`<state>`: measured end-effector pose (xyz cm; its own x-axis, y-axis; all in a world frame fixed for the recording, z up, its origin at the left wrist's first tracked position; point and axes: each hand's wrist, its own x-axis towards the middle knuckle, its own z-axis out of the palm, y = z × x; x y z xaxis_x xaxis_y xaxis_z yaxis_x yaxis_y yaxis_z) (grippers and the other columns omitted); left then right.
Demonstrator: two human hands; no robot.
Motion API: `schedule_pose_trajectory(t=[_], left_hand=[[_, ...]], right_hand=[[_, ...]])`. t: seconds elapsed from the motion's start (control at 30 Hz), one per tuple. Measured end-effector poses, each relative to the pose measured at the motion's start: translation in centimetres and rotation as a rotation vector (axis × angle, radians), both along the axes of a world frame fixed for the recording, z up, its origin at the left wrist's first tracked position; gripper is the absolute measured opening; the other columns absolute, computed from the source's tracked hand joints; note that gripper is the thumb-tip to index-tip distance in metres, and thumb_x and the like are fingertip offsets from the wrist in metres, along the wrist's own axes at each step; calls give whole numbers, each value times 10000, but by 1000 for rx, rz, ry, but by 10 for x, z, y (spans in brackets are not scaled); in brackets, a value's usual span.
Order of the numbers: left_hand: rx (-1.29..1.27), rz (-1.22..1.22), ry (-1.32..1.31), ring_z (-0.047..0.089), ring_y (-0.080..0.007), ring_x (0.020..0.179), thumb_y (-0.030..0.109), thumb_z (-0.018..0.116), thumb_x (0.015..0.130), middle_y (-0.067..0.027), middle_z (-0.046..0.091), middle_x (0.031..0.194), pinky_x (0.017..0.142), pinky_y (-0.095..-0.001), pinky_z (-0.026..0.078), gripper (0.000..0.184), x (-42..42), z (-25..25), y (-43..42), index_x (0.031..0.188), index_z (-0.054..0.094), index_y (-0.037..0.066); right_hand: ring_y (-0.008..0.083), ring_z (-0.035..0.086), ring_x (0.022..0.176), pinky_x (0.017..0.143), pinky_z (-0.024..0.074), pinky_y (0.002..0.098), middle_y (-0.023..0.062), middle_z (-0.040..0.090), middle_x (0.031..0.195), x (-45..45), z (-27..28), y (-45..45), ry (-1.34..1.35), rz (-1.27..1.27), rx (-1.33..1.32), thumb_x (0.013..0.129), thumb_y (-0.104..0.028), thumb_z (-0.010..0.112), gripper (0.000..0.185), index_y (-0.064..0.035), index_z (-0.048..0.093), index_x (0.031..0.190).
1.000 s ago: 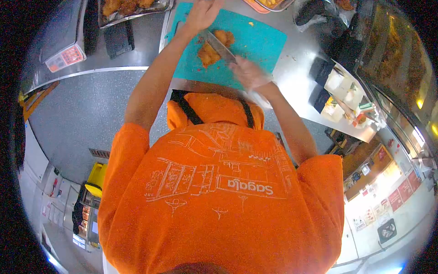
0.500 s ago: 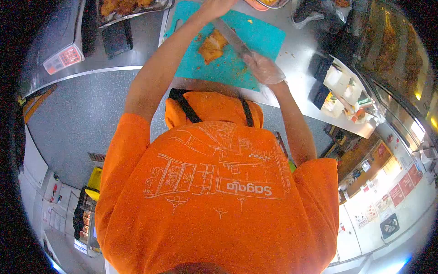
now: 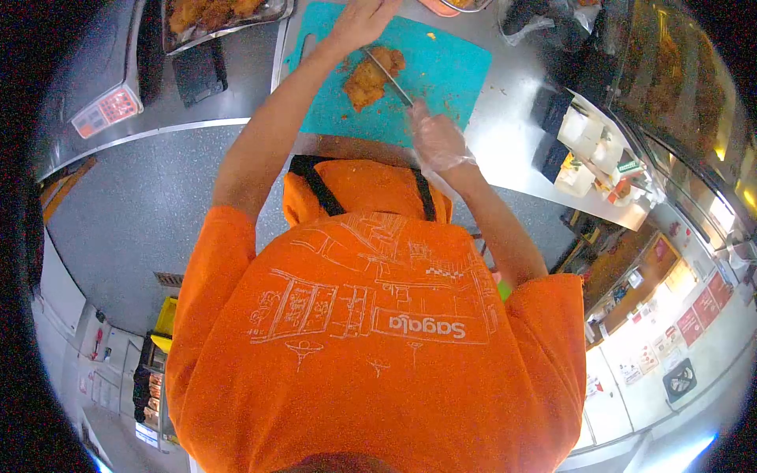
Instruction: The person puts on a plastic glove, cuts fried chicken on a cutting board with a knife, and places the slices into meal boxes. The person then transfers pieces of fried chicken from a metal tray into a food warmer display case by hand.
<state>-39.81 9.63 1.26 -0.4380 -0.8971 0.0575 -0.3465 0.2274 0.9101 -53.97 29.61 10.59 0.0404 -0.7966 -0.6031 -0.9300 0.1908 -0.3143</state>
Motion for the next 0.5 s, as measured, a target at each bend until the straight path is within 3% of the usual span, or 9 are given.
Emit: schedule_pose_trajectory(t=[0.13,0.23,0.33,0.43,0.5], left_hand=[[-188,23,-112,531,-383,510,333,389,1010,-192,525,551,535,-501,407,462,-1,-17,7,783,615,1],[-677,85,-270,533,-377,505,254,436,980,-191,543,576,518,-505,411,310,2,-21,8,935,625,13],[-875,116,-195,548,-370,509,181,451,953,-200,549,594,495,-506,405,242,7,-30,1,1032,602,10],[-334,-97,-188,574,-377,556,244,419,978,-221,570,623,527,-494,420,323,10,-28,-14,992,611,-15],[-185,-2,-260,612,-418,676,430,373,970,-228,633,736,645,-514,476,525,0,-22,-5,836,671,19]], right_hand=[[484,609,668,595,468,576,296,599,685,-2,-20,6,64,103,-28,1013,-296,354,332,-13,428,1169],[472,626,705,618,488,565,302,614,741,7,-42,4,76,79,3,999,-249,342,332,17,390,1192],[480,631,736,650,506,555,317,620,793,19,-40,-5,135,100,77,978,-204,352,342,38,348,1219],[504,622,726,667,511,551,328,616,792,13,-27,-11,-1,67,52,969,-188,357,329,36,338,1208],[509,619,733,676,504,560,327,614,787,6,-35,-1,23,28,39,968,-191,363,308,24,354,1188]])
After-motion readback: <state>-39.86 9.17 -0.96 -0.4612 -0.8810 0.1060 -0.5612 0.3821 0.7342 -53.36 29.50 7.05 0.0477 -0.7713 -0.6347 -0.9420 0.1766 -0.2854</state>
